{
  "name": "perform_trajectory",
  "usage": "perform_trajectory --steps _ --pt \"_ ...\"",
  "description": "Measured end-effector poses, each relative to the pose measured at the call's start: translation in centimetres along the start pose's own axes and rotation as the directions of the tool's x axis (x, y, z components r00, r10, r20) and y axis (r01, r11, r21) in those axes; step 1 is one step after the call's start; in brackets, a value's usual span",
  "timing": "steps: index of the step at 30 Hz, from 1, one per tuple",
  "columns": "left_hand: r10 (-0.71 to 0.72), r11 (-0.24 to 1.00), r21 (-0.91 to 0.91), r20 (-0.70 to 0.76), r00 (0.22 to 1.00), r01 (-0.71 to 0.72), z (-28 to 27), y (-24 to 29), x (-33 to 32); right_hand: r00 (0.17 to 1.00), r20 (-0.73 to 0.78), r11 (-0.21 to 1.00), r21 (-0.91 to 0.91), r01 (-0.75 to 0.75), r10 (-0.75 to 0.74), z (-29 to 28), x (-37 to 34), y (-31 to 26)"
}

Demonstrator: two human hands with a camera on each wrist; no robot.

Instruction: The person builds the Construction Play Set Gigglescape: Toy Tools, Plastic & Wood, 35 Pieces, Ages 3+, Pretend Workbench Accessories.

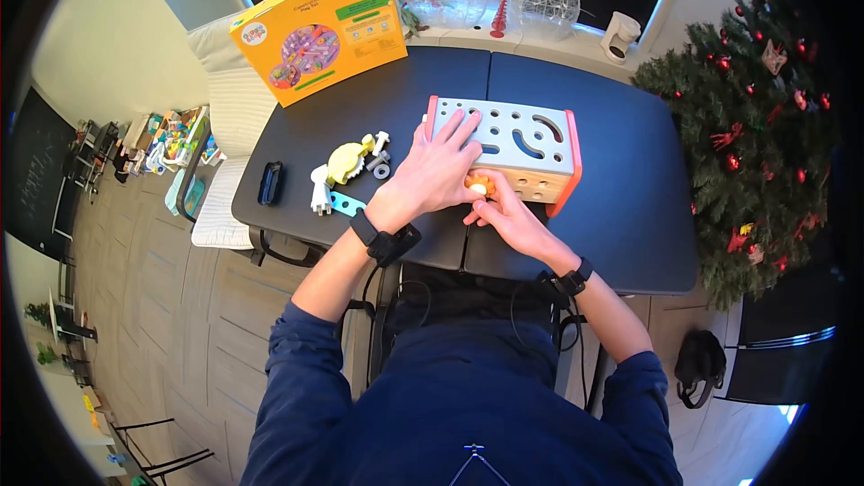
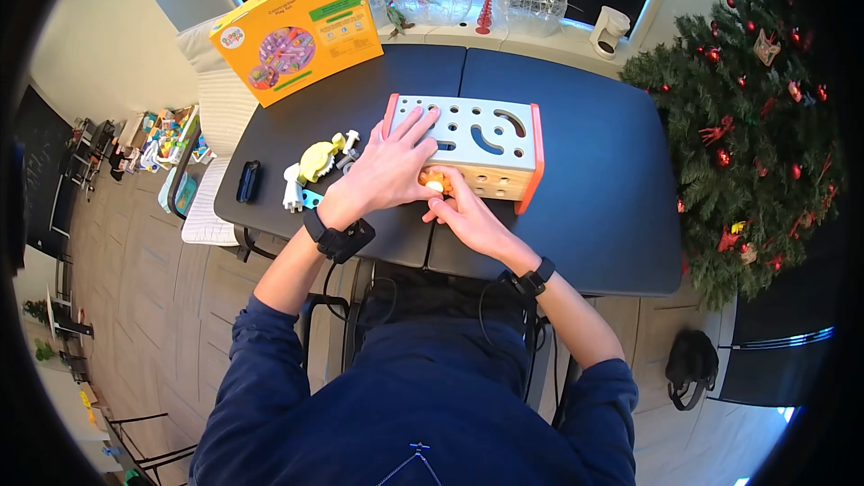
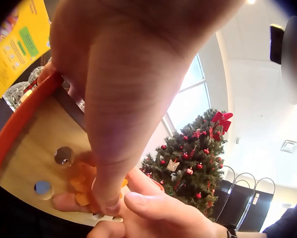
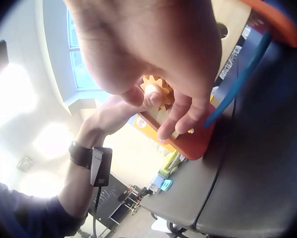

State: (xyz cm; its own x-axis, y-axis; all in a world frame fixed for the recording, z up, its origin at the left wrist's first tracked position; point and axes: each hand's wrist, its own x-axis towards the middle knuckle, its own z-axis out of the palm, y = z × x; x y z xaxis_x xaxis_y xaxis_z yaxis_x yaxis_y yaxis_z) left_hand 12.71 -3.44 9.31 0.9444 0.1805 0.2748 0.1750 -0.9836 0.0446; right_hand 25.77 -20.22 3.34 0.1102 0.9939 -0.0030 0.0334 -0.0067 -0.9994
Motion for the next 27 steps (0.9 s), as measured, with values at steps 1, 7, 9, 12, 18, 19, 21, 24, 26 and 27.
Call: perform_trajectory --steps 1,7,9,12,18,19,21,24,26,27 --pt "0.007 1.000 -0.002 -0.012 1.000 -0.007 0.1 0.0 -0.1 1.000 -0.008 1.000 -0.016 0.008 -0.008 0.0 0.0 0.2" --pt "0.012 0.998 -0.068 -0.062 0.998 -0.017 0.4 -0.1 -0.6 0.997 -0.068 0.973 -0.228 0.025 -0.042 0.7 -0.8 0.7" --pt "0.050 0.993 -0.104 -0.121 0.991 -0.062 0.5 -0.4 -0.8 0.991 -0.127 0.968 -0.250 0.010 -0.043 0.9 -1.7 -0.1" --pt "-0.190 0.586 -0.810 -0.117 0.975 0.017 -1.3 -2.5 -1.6 0.988 -0.156 0.965 -0.258 -0.042 0.001 0.1 -3.3 -1.4" --pt "-0.374 0.927 -0.094 -0.218 0.901 0.362 2.8 -10.1 -5.7 0.994 -0.085 0.944 -0.320 -0.087 0.063 -2.0 -5.3 -2.3" --pt "-0.395 0.916 -0.002 -0.174 0.902 0.400 3.9 -10.4 -6.0 0.995 -0.067 0.942 -0.324 -0.089 0.071 -2.1 -5.4 -2.5" --pt "-0.372 0.900 0.198 -0.117 0.921 0.388 4.8 -10.8 -6.0 0.997 -0.038 0.946 -0.314 -0.079 0.071 -2.0 -5.4 -2.8" --pt "-0.373 0.854 0.366 -0.064 0.926 0.369 6.2 -11.4 -5.9 0.998 -0.027 0.956 -0.287 -0.054 0.048 -1.7 -5.1 -3.3" --pt "-0.367 0.841 0.411 -0.047 0.929 0.353 6.9 -11.6 -5.7 0.999 -0.041 0.956 -0.289 -0.043 0.032 -1.7 -5.1 -3.7" --pt "-0.358 0.841 0.421 -0.039 0.933 0.341 7.3 -11.8 -5.8 0.997 -0.068 0.965 -0.260 -0.038 0.021 -1.9 -5.1 -3.5"
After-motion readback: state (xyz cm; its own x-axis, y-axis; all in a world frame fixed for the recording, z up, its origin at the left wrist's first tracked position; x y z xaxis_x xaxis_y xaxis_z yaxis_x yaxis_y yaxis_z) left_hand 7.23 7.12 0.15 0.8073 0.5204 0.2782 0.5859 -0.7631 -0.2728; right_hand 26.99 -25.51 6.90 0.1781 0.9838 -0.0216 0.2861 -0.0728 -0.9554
